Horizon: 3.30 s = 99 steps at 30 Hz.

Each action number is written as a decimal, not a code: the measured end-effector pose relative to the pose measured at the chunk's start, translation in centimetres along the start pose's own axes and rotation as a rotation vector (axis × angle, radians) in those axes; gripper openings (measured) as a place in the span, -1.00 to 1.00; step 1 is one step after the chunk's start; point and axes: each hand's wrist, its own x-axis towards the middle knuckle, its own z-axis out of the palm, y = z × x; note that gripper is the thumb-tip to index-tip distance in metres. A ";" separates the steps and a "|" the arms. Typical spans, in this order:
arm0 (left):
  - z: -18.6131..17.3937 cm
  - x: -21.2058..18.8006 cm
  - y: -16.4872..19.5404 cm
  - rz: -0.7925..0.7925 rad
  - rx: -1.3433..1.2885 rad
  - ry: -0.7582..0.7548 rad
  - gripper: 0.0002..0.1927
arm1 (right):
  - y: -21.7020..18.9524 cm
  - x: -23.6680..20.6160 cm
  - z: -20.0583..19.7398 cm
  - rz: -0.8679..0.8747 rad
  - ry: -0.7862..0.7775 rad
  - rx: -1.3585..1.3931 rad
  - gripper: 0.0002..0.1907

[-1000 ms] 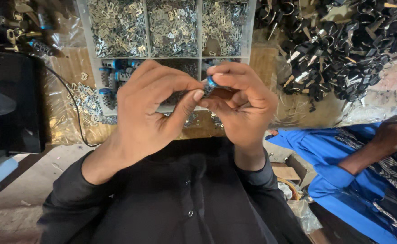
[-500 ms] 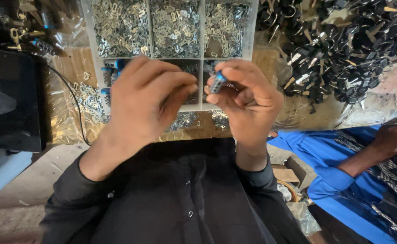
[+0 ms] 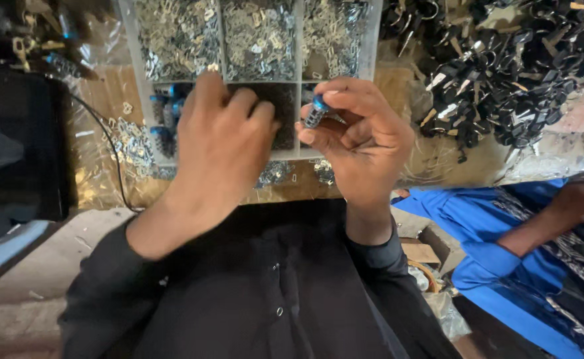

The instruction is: The person picks small lock pins and springs from a compartment box and inserts them one at a time into a lock cylinder plug held in the other hand, occasionally using a small metal tool, and sets finished plugs among the pile of lock parts on the bench.

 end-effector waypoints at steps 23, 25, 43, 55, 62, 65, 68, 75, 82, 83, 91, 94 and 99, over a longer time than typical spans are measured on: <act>0.7 -1.5 0.1 -0.067 -0.610 0.138 -0.83 | 0.1 -0.9 -0.3 -0.073 -0.055 -0.119 -0.72; 0.4 -1.4 0.0 -0.175 -0.680 0.068 -0.84 | 0.2 -0.9 -0.2 -0.045 -0.052 -0.102 -0.69; 1.3 -2.3 1.0 -0.318 -0.970 0.116 -0.89 | 0.2 -0.7 0.8 -0.085 0.033 -0.246 -0.64; -0.3 -0.5 -0.4 0.011 -0.091 0.073 -0.79 | -0.4 -0.6 0.4 0.021 0.012 0.073 -0.56; -0.1 -1.9 -0.1 -0.338 -0.887 0.114 -0.84 | -0.1 -0.9 0.3 -0.004 -0.026 0.056 -0.56; 0.6 -1.7 -0.3 -0.122 -0.453 0.124 -0.82 | 0.0 -0.7 0.2 -0.034 -0.028 0.008 -0.58; 1.3 -1.5 -0.6 0.059 0.091 0.006 -0.77 | -0.1 -0.6 0.2 -0.025 0.000 0.031 -0.60; 1.6 -1.2 -0.3 0.007 -0.149 -0.020 -0.88 | -0.4 -0.8 0.4 0.015 0.019 0.075 -0.63; 0.3 -0.9 -0.3 -0.124 -0.371 0.048 -0.83 | -0.5 -1.0 0.0 0.003 -0.001 0.030 -0.60; 0.1 -1.2 -0.4 -0.173 -0.493 0.034 -0.83 | -0.5 -1.3 0.0 0.016 0.007 0.027 -0.61; 1.4 -2.7 0.6 -0.267 -0.744 0.189 -0.83 | 0.7 -1.2 0.1 -0.016 -0.018 -0.049 -0.59; 0.8 -2.2 0.5 -0.291 -0.684 0.187 -0.79 | 0.6 -1.1 0.1 -0.030 -0.010 -0.043 -0.59; 1.1 -0.4 0.3 -0.114 -0.338 0.185 -0.79 | 0.4 -1.0 0.3 -0.016 -0.011 -0.031 -0.60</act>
